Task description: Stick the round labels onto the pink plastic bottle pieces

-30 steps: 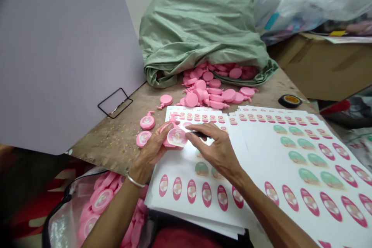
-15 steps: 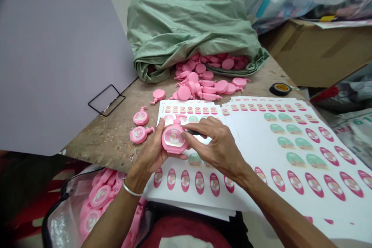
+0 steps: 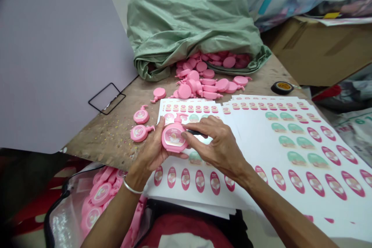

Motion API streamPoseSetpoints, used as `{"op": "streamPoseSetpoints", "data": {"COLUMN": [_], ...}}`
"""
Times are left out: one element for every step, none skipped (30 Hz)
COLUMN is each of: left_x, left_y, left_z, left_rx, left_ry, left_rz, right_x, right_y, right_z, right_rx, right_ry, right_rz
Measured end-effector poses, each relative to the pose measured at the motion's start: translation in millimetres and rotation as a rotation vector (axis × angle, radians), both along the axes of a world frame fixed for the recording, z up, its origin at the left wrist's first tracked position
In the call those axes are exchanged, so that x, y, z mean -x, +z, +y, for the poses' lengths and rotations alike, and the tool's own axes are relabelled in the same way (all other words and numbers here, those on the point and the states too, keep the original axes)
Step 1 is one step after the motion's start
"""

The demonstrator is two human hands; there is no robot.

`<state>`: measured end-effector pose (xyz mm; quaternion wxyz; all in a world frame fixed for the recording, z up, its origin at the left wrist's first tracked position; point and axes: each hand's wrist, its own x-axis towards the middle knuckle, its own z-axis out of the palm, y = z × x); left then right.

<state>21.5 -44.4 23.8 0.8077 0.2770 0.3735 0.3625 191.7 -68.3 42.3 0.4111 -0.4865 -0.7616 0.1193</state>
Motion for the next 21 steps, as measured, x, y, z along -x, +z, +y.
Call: {"op": "streamPoseSetpoints", "data": {"left_x": [0.3,0.6,0.9,1.2,1.4,1.5,1.6,1.6,1.5,1.4,1.3,1.2,1.1,1.1,1.1,1.1,1.2,1.2,1.3,1.3,1.2], "left_y": [-0.1,-0.2,-0.5,-0.8,-1.2,-1.5,-1.9,-2.2,-2.4,-2.5,-2.5,-2.4,-2.3,-2.1,-1.9,-1.7,-1.6,-1.4,-1.2,-1.0,-0.7], "left_z": [0.3,0.6,0.8,1.0,1.2,1.2,1.3,1.3,1.4,1.5,1.6,1.7,1.9,2.0,2.2,2.3,2.4,2.5,2.5,2.5,2.5], "left_rx": [0.001,0.002,0.001,0.001,0.001,0.000,-0.001,-0.004,-0.006,-0.008,-0.009,-0.008,-0.007,-0.006,-0.006,-0.006,-0.007,-0.008,-0.010,-0.013,-0.015], "left_ry": [-0.002,-0.003,-0.003,-0.005,-0.005,-0.005,-0.006,-0.007,-0.008,-0.009,-0.012,-0.015,-0.015,-0.015,-0.015,-0.014,-0.014,-0.015,-0.016,-0.017,-0.017], "left_rz": [-0.001,-0.003,-0.004,-0.005,-0.005,-0.007,-0.009,-0.013,-0.018,-0.021,-0.024,-0.025,-0.024,-0.021,-0.018,-0.016,-0.016,-0.019,-0.023,-0.028,-0.031], "right_x": [0.0,0.1,0.3,0.5,0.7,0.9,1.1,1.2,1.3,1.3,1.3,1.2,1.1,1.0,1.0,0.9,0.9,0.9,0.9,0.9,0.9], "right_y": [-0.3,-0.7,-1.0,-1.2,-1.3,-1.4,-1.3,-1.2,-1.0,-0.9,-0.8,-0.7,-0.7,-0.7,-0.8,-0.8,-0.8,-0.8,-0.8,-0.8,-0.8], "right_z": [0.1,0.3,0.5,0.7,0.9,1.0,1.1,1.2,1.2,1.2,1.3,1.3,1.3,1.3,1.3,1.4,1.5,1.6,1.7,1.8,1.9], "right_rx": [0.000,-0.001,-0.002,-0.001,0.000,0.005,0.010,0.016,0.020,0.025,0.026,0.028,0.029,0.030,0.029,0.026,0.022,0.020,0.016,0.014,0.010], "right_ry": [0.002,0.004,0.005,0.005,0.004,0.001,-0.002,-0.005,-0.008,-0.010,-0.013,-0.014,-0.014,-0.014,-0.012,-0.009,-0.007,-0.008,-0.008,-0.008,-0.009], "right_rz": [-0.001,-0.002,-0.002,-0.002,-0.001,0.000,0.000,0.000,0.000,0.000,0.002,0.003,0.003,0.004,0.005,0.006,0.008,0.010,0.010,0.010,0.009]}}
